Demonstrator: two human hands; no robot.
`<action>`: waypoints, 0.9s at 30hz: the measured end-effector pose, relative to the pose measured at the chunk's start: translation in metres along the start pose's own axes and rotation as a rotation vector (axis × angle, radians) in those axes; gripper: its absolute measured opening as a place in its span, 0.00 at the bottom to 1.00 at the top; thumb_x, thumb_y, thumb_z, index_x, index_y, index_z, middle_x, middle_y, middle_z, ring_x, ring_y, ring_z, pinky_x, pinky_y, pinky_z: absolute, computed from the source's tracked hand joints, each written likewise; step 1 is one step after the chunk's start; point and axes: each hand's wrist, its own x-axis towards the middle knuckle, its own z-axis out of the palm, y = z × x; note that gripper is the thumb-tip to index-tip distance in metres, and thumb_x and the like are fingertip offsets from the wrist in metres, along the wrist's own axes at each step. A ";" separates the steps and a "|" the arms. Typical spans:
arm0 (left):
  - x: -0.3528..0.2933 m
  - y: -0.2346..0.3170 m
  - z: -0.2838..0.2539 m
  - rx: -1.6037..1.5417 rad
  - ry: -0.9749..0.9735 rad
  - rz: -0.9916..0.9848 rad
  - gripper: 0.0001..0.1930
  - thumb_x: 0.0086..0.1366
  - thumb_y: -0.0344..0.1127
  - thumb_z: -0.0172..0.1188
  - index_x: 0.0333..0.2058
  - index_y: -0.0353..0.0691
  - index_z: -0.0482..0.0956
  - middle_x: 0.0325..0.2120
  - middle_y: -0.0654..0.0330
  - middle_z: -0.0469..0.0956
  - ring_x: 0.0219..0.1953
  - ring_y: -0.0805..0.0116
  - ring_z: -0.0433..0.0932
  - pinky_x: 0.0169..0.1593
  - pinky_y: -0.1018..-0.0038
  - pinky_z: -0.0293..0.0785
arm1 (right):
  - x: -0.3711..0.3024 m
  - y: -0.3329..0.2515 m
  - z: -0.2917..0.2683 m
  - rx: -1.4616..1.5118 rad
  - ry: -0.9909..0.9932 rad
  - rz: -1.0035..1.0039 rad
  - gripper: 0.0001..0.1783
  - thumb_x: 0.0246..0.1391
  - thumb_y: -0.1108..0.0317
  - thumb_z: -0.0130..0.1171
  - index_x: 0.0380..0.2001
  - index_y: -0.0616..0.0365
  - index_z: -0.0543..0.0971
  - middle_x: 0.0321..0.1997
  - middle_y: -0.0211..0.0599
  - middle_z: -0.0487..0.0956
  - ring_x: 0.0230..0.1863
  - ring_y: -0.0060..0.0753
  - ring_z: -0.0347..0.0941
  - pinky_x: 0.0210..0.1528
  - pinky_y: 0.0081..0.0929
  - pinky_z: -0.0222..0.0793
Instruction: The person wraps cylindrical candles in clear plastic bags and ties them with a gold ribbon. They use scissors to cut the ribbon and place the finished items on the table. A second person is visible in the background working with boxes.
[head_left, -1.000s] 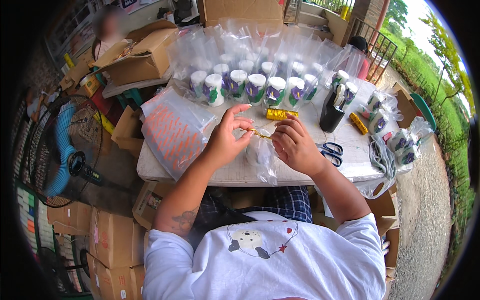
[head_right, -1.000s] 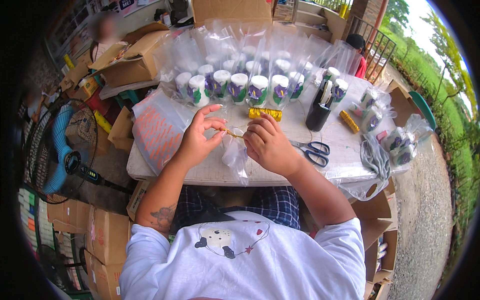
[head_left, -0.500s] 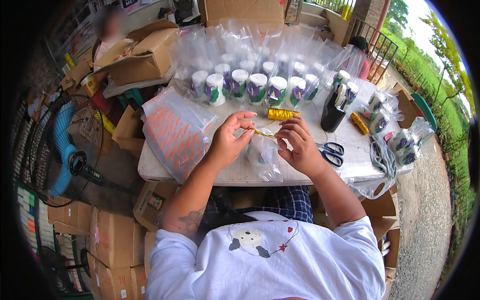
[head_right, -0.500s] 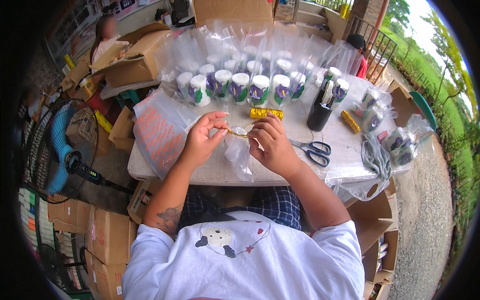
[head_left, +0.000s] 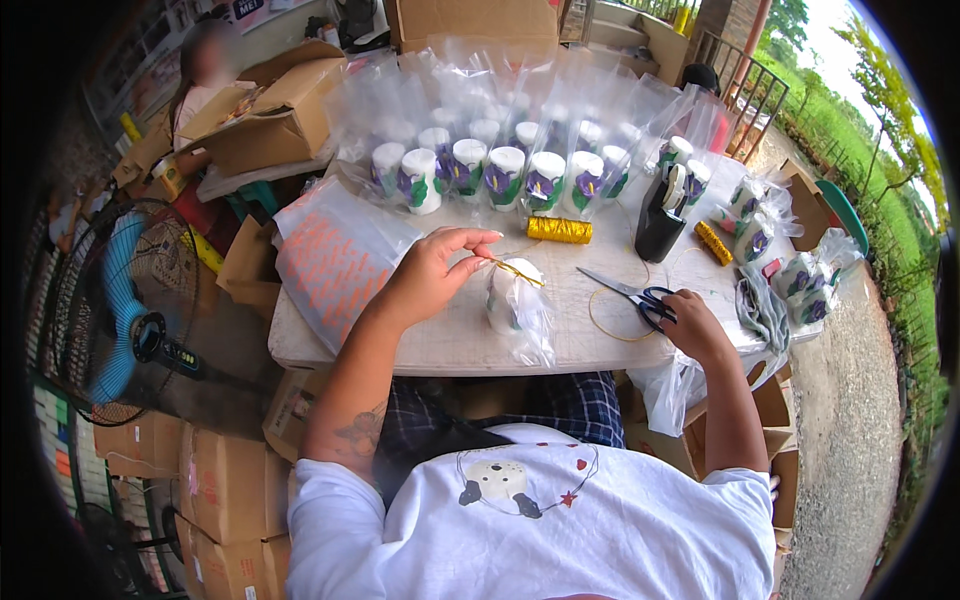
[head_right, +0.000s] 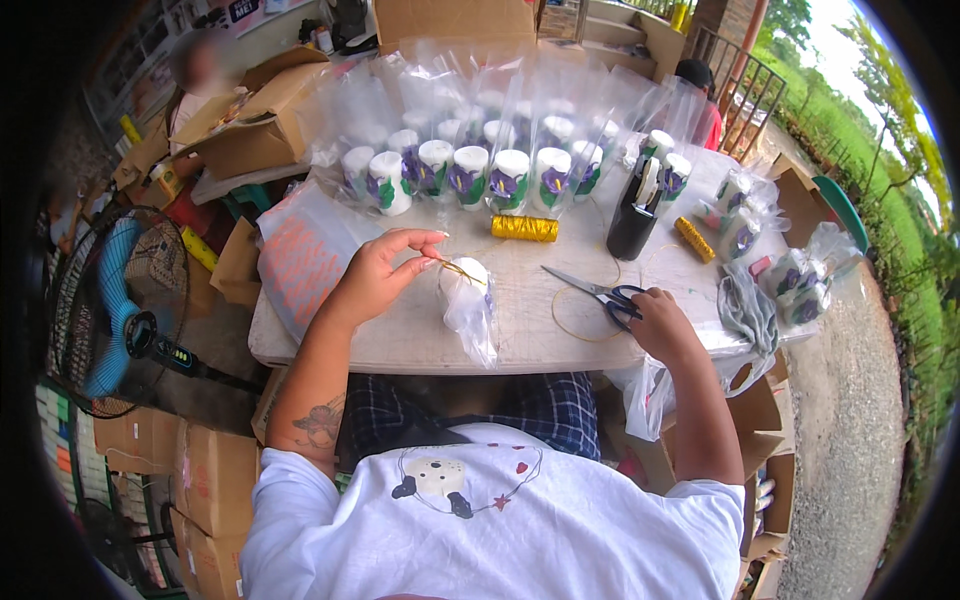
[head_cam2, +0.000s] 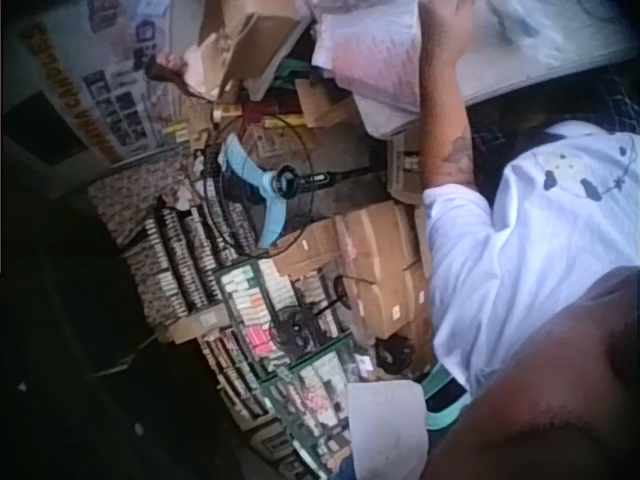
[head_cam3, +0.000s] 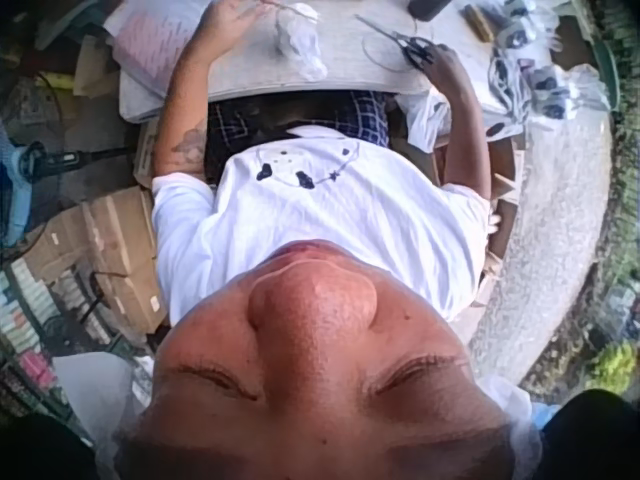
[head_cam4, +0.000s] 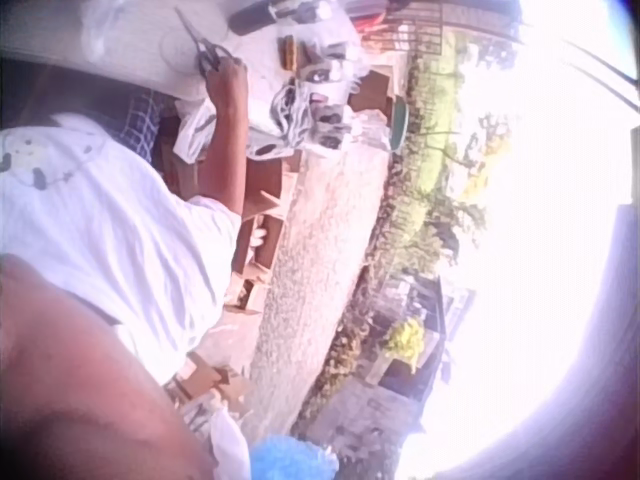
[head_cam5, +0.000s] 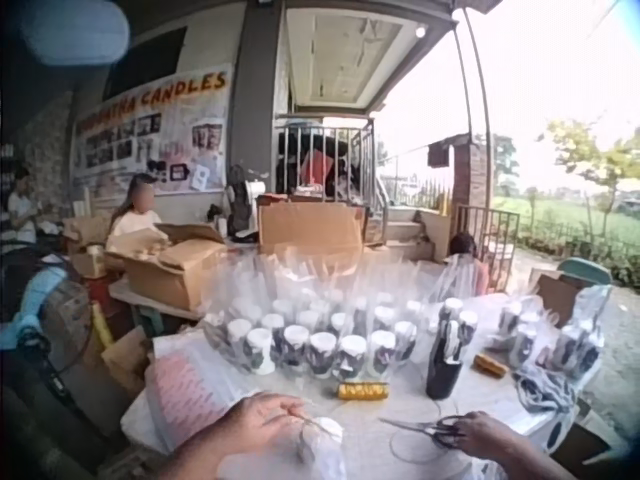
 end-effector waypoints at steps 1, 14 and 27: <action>0.005 -0.002 -0.002 0.102 0.023 0.068 0.16 0.56 0.23 0.57 0.44 0.40 0.76 0.33 0.62 0.78 0.41 0.71 0.74 0.49 0.74 0.67 | 0.004 -0.002 -0.002 -0.005 -0.014 -0.004 0.17 0.41 0.72 0.56 0.38 0.64 0.76 0.41 0.49 0.74 0.47 0.48 0.68 0.49 0.37 0.65; 0.031 0.019 -0.004 0.459 0.115 0.499 0.06 0.49 0.26 0.63 0.28 0.38 0.79 0.29 0.60 0.75 0.39 0.60 0.72 0.44 0.69 0.67 | 0.016 -0.041 -0.023 0.594 -0.016 -0.267 0.21 0.40 0.73 0.65 0.41 0.62 0.73 0.28 0.35 0.74 0.30 0.23 0.70 0.35 0.23 0.68; 0.032 0.016 0.000 0.457 0.176 0.493 0.04 0.50 0.26 0.62 0.27 0.39 0.80 0.28 0.61 0.75 0.41 0.61 0.72 0.47 0.69 0.65 | 0.026 -0.077 -0.036 0.537 -0.194 -0.247 0.20 0.41 0.81 0.61 0.42 0.63 0.73 0.32 0.35 0.78 0.30 0.22 0.73 0.36 0.19 0.68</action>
